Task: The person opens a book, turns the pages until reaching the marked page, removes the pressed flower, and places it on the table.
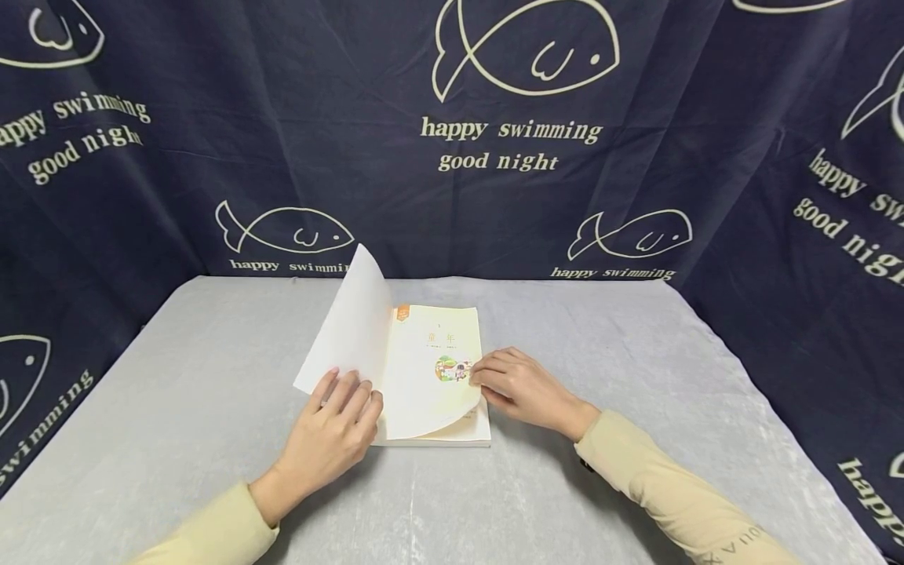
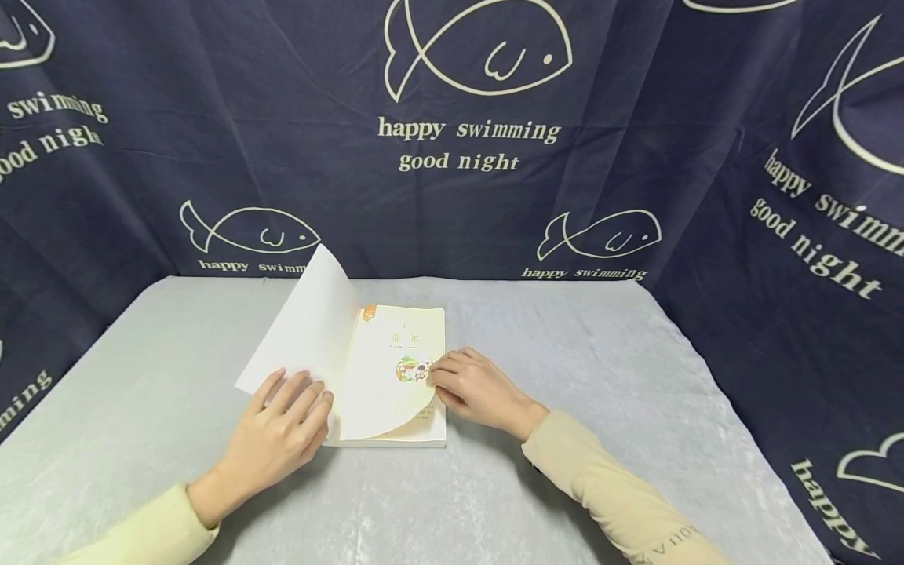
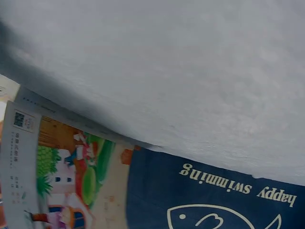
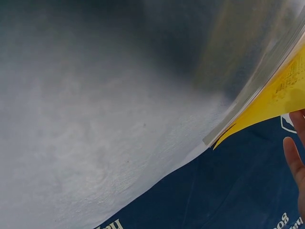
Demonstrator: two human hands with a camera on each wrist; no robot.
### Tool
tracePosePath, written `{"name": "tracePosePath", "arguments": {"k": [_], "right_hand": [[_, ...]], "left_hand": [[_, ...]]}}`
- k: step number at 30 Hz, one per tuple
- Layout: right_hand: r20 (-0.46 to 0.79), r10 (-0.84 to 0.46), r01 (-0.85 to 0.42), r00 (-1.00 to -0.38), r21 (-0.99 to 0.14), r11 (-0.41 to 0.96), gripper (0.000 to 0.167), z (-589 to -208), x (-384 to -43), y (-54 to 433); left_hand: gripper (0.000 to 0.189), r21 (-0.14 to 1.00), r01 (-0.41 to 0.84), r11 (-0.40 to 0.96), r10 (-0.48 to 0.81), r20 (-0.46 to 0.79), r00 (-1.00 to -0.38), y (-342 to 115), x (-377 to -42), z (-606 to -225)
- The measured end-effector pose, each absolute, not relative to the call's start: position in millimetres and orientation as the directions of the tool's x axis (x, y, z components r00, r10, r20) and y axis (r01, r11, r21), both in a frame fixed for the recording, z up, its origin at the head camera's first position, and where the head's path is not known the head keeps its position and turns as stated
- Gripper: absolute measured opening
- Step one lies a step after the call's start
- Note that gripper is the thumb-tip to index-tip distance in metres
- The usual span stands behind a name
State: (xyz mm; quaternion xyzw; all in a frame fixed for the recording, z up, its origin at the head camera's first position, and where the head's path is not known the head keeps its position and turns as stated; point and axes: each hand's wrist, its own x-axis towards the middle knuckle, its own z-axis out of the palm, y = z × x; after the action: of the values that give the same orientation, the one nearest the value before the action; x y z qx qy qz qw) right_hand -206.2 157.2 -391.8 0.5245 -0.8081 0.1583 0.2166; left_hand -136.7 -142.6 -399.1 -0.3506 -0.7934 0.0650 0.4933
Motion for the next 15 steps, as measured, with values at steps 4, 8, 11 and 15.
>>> {"name": "tracePosePath", "arguments": {"k": [4,8,11,15], "right_hand": [[0.524,-0.776,-0.916,-0.351,-0.021,0.401,0.018,-392.5,-207.6,157.2],[0.526,-0.773,-0.915,-0.355,-0.026,0.403,0.019,-392.4,-208.2,157.1],[0.52,-0.771,-0.91,-0.367,-0.03,0.413,0.019,-391.8,-208.4,157.2],[0.525,-0.766,-0.906,-0.371,-0.023,0.423,0.019,-391.4,-209.5,157.1]], "left_hand": [[0.025,-0.43,0.484,0.762,0.611,0.725,-0.318,-140.5,-133.9,-399.4],[0.026,-0.428,0.474,0.769,0.612,0.705,-0.357,-139.3,-133.5,-400.9],[0.028,-0.43,0.468,0.772,0.618,0.681,-0.392,-139.6,-134.6,-402.7],[0.029,-0.398,0.493,0.774,0.61,0.678,-0.411,-138.7,-137.3,-405.0]]}}
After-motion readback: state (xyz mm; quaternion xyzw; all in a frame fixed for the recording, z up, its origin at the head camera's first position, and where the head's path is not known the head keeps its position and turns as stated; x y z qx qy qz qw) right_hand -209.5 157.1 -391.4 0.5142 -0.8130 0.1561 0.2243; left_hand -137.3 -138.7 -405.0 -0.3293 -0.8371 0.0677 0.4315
